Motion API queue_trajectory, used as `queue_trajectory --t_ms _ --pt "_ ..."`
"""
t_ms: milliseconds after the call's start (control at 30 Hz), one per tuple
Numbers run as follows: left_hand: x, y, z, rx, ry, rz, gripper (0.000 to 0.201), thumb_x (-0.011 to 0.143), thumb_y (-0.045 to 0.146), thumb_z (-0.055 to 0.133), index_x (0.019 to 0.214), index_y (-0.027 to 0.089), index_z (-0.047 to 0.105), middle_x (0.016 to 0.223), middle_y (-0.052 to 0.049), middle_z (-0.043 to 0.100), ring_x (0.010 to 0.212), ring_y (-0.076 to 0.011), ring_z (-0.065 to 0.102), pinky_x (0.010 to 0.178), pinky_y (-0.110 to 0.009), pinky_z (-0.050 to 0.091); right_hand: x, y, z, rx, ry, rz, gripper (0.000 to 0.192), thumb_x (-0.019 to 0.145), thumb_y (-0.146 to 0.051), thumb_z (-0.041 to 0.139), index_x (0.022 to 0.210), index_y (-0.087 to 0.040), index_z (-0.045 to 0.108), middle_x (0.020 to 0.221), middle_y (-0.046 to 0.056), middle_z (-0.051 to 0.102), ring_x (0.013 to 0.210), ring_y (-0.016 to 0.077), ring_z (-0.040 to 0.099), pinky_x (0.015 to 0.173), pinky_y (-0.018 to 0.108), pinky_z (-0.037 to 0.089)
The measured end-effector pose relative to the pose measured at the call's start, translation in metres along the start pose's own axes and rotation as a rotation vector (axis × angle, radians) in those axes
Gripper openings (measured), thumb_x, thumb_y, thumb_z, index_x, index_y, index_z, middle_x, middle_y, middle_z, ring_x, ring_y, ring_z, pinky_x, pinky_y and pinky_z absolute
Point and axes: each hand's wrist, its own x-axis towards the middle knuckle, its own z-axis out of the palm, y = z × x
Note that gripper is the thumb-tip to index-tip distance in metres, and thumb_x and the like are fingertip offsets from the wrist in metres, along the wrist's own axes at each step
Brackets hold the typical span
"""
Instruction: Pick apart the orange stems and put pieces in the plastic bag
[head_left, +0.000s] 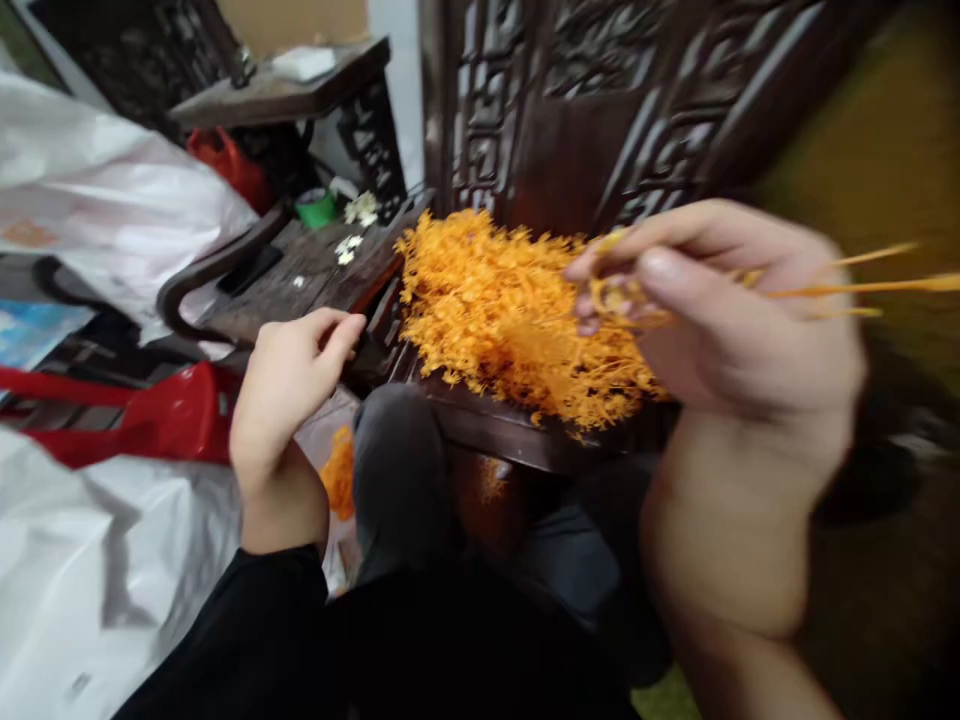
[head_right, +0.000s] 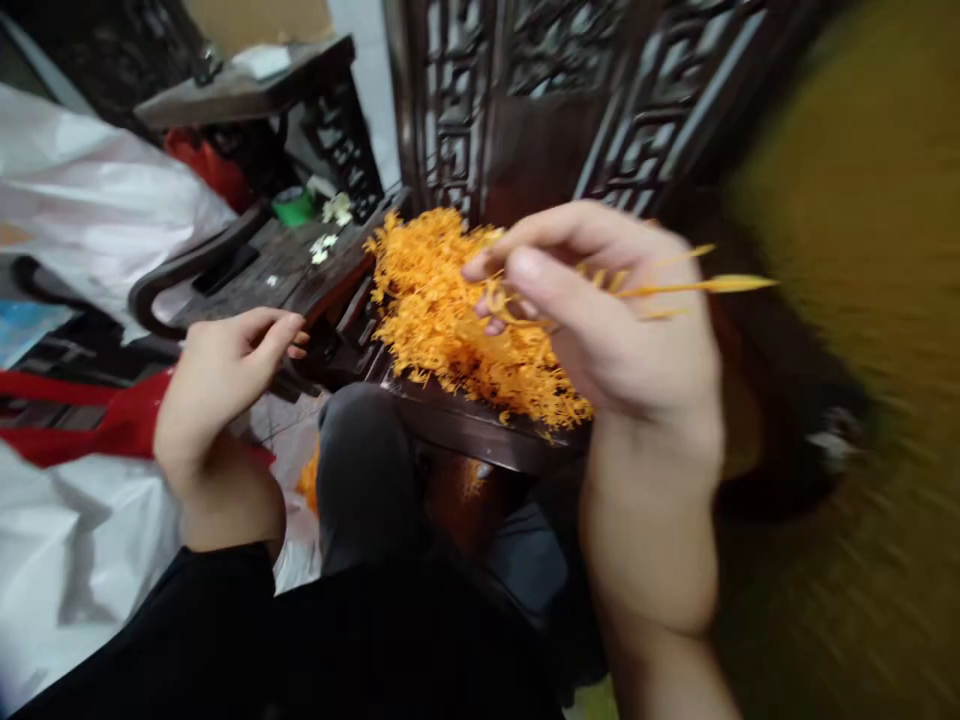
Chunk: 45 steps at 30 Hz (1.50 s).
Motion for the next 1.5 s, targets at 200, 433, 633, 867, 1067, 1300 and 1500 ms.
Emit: queue_trajectory --t_ms 200,433,633,867,1067,1300,1500 --pt "0.061 0.154 0.067 -0.025 -0.521 0.573 0.079 0.079 0.056 0.085 0.144 0.018 0.063 0.139 -0.015 0.071 0.122 -0.0327 0.070 0.106 -0.041 0.054 0.018 0.001 -0.026 0.180 0.046 0.002 0.023 0.091 -0.043 0.077 0.088 -0.020 0.071 0.088 0.004 0.077 0.059 0.0112 0.062 0.049 0.025 0.048" --pt "0.096 0.152 0.139 -0.308 -0.661 0.592 0.023 0.093 0.041 0.075 0.097 0.018 0.076 0.087 -0.003 0.077 0.079 -0.0167 0.071 0.076 -0.028 0.056 0.031 0.005 -0.057 0.197 0.154 0.012 0.050 0.089 -0.068 0.069 0.111 -0.024 0.069 0.116 0.010 0.075 0.091 0.0188 0.072 0.065 0.029 0.060" --pt "0.101 0.125 0.151 -0.755 -0.416 0.269 0.026 0.085 0.043 0.084 0.089 0.018 0.077 0.067 0.000 0.070 0.056 -0.0097 0.061 0.054 -0.021 0.050 0.037 0.040 -0.061 -0.052 0.057 0.140 0.086 0.070 -0.044 0.094 0.145 -0.027 0.056 0.143 0.013 0.065 0.120 0.0247 0.068 0.099 0.043 0.061" --pt "0.107 0.106 0.146 -0.706 -0.258 0.245 0.032 0.090 0.048 0.077 0.100 0.018 0.076 0.075 -0.001 0.070 0.062 -0.0098 0.063 0.056 -0.022 0.050 0.037 0.053 -0.032 -0.331 -0.142 0.277 0.029 0.083 -0.039 0.083 0.101 -0.017 0.075 0.068 -0.003 0.066 0.059 0.0110 0.058 0.056 0.027 0.047" --pt "0.107 0.094 0.133 -0.663 -0.542 0.152 0.049 0.075 0.034 0.088 0.116 0.015 0.069 0.088 -0.003 0.072 0.079 -0.0136 0.068 0.070 -0.026 0.057 0.039 0.051 -0.025 -0.114 0.046 0.229 0.039 0.079 -0.044 0.087 0.098 -0.021 0.062 0.078 0.002 0.075 0.074 0.0172 0.075 0.073 0.032 0.060" --pt "0.103 0.097 0.133 -0.699 -0.528 0.159 0.047 0.072 0.014 0.079 0.117 0.017 0.067 0.092 -0.002 0.070 0.085 -0.0130 0.068 0.073 -0.024 0.056 0.038 0.053 -0.024 -0.177 0.080 0.225 0.040 0.075 -0.038 0.090 0.093 -0.020 0.059 0.082 0.000 0.067 0.069 0.0161 0.071 0.068 0.033 0.058" --pt "0.104 0.095 0.123 -0.555 -0.583 0.108 0.050 0.081 0.023 0.080 0.127 0.017 0.062 0.081 0.000 0.069 0.064 -0.0093 0.059 0.056 -0.021 0.044 0.040 0.052 -0.034 -0.305 0.228 0.064 0.041 0.074 -0.044 0.090 0.095 -0.021 0.062 0.089 0.002 0.064 0.072 0.0152 0.061 0.064 0.032 0.053"
